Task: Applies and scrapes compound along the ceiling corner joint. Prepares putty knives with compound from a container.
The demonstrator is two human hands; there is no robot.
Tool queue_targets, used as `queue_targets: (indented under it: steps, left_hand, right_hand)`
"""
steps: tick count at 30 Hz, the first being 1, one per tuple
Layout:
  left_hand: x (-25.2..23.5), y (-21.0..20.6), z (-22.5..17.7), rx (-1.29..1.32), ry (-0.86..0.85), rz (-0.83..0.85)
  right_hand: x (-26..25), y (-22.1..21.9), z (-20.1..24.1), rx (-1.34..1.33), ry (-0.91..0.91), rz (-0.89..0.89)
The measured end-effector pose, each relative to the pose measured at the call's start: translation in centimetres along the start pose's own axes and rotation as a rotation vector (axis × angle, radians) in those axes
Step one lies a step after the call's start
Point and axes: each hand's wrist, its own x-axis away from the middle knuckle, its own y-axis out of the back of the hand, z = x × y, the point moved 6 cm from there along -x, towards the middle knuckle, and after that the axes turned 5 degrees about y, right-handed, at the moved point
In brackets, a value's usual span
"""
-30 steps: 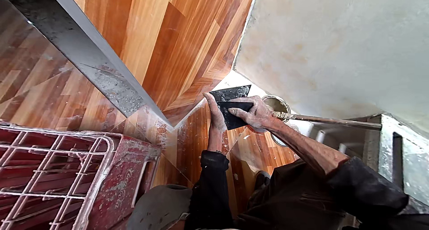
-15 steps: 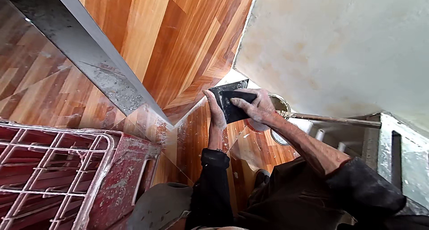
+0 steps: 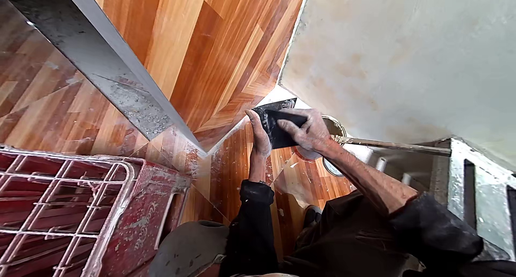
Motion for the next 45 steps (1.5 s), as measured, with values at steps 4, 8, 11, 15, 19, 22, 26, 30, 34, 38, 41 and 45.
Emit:
queue_targets:
  steps: [4,8,11,15,19,22,26,30,34,38,41,45]
  left_hand:
    - [-0.9,-0.3,0.8,0.11,0.02,0.041]
    - [0.8,-0.3,-0.1,-0.029,0.003,0.037]
    - [0.2,-0.3,0.4,0.056,0.047,0.073]
    - [0.1,-0.8,0.3,0.036,0.043,0.059]
    - [-0.8,-0.9,0.2,0.111,0.041,0.061]
    - [-1.0,-1.1,0.0,0.104,-0.003,0.057]
    - [-1.4,-1.1,0.8,0.183,0.043,0.131]
    - [0.2,-0.9,-0.1,0.05,0.01,0.09]
    - [-1.4,-1.4,1.1,0.2,0.064,0.125]
    - [-1.5,-1.3,1.0,0.186,0.058,0.084]
    - [-1.3,-1.6,0.9,0.213,0.062,0.125]
    - [-1.3,-1.7,1.2,0.236,0.087,0.126]
  right_hand:
    - [-0.1,0.6,-0.7,0.025,-0.009,-0.036]
    - [-0.1,0.2,0.0,0.015,0.03,-0.017]
    - [-0.4,0.7,-0.6,0.021,0.025,-0.025]
    - [-0.2,0.7,0.3,0.033,0.016,-0.016]
    - [-0.7,1.3,-0.4,0.057,0.009,-0.063]
    - [-0.4,0.6,0.8,0.069,0.024,0.007]
    - [-0.5,1.5,-0.1,0.067,0.043,-0.071]
    - [-0.6,0.8,0.8,0.074,0.044,0.018]
    - [-0.4,1.5,0.8,0.093,0.034,-0.049]
    - [-0.8,1.0,0.7,0.094,0.035,0.007]
    - [-1.1,1.5,1.3,0.094,0.042,-0.068]
    - [-1.1,1.6,1.0,0.117,0.029,-0.063]
